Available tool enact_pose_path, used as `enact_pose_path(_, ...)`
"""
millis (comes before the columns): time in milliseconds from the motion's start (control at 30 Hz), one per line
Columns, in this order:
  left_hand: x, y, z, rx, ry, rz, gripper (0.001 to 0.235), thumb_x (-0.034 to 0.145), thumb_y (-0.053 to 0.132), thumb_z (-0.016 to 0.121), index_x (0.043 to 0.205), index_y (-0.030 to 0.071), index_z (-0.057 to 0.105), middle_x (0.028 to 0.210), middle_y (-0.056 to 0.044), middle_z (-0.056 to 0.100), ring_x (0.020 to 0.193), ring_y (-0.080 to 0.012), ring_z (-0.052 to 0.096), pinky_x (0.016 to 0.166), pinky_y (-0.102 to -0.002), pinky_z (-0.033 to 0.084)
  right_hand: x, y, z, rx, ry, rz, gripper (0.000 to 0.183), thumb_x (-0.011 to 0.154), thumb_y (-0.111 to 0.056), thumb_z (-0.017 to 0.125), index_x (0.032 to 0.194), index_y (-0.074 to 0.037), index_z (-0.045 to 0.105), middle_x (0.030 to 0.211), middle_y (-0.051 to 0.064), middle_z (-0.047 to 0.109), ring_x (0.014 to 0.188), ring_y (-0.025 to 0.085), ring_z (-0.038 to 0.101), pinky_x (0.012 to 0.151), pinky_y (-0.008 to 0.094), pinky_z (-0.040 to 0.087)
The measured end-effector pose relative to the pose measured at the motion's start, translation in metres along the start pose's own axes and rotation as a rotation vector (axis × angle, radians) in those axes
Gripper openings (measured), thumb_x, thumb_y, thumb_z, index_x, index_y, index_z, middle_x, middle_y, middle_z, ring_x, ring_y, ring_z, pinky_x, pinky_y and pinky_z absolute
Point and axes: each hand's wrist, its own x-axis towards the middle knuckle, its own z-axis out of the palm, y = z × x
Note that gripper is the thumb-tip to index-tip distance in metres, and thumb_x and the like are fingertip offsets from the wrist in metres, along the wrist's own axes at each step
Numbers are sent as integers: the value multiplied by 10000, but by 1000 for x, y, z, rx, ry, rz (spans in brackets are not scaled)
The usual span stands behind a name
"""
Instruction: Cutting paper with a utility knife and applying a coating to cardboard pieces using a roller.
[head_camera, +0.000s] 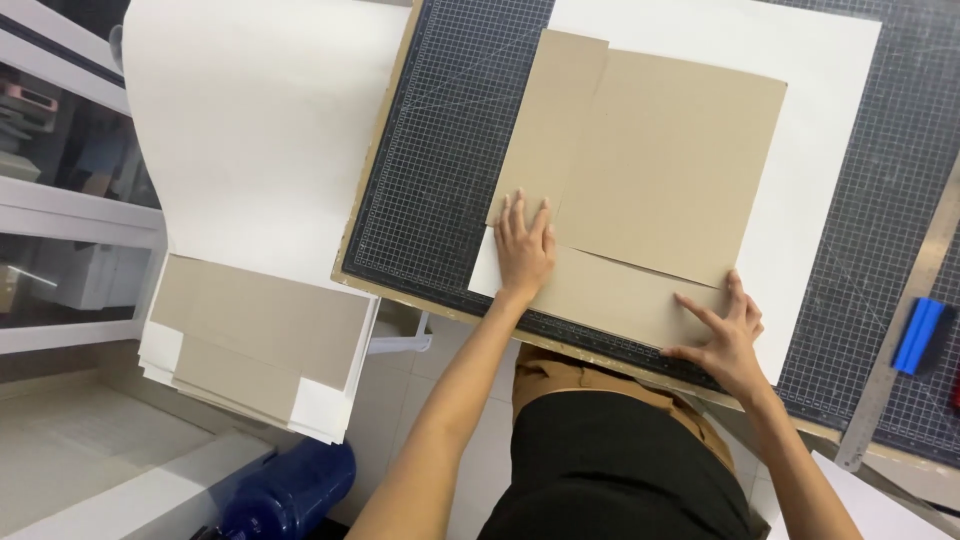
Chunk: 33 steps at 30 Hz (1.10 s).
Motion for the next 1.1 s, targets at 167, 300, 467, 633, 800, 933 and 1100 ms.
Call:
enact_pose_path(167, 11, -21, 6, -18, 26, 17, 380, 948, 406, 596, 1299, 273, 656, 1456, -119, 457, 1413, -388, 368, 1152, -631, 205, 0, -2, -1, 4, 2, 16, 991, 447, -492, 952, 1351, -537, 548, 1653, 122, 70, 1450, 396, 125, 1126, 552, 143)
enact_pose_path(300, 16, -25, -7, 9, 51, 65, 390, 848, 577, 683, 1165, 352, 720, 1302, -10, 546, 1252, -296, 490, 1151, -672, 165, 0, 0, 0, 14, -6, 14, 980, 451, -506, 956, 1343, -539, 552, 1656, 123, 60, 1459, 403, 122, 1126, 563, 151)
enact_pose_path(467, 16, -27, -7, -45, 66, 68, 395, 829, 582, 709, 1140, 341, 736, 1275, 23, 558, 1192, -274, 538, 1153, -612, 263, -1, 0, 2, -6, 2, 9, 970, 454, -505, 959, 1340, -524, 565, 1655, 140, 73, 1458, 425, 132, 1120, 583, 176)
enact_pose_path(633, 18, -26, -10, -77, 79, 45, 410, 794, 585, 739, 1133, 354, 740, 1275, 34, 569, 1179, -252, 548, 1154, -559, 282, 0, -1, 1, 21, 4, 10, 971, 433, -516, 973, 1320, -535, 578, 1659, 119, 74, 1464, 413, 130, 1119, 584, 173)
enact_pose_path(800, 18, -22, -17, -103, 42, 34, 401, 819, 556, 731, 1144, 321, 740, 1291, 9, 565, 1195, -263, 537, 1168, -568, 249, 0, -2, 1, 14, 9, 18, 973, 433, -522, 969, 1324, -527, 578, 1666, 113, 76, 1463, 402, 144, 1120, 580, 166)
enact_pose_path(933, 18, -22, -17, -114, 26, 25, 402, 824, 542, 733, 1156, 314, 738, 1322, 7, 553, 1220, -264, 527, 1174, -566, 237, 1, 1, 2, 36, 6, 18, 968, 436, -520, 973, 1321, -531, 580, 1660, 108, 78, 1466, 401, 134, 1122, 581, 164)
enact_pose_path(1100, 18, -10, -35, -141, 12, 19, 402, 820, 486, 748, 1169, 287, 737, 1474, -70, 434, 1337, -327, 442, 1179, -576, 234, 1, 3, 3, 33, 7, 17, 978, 431, -518, 981, 1326, -515, 585, 1657, 114, 81, 1462, 407, 127, 1129, 590, 151)
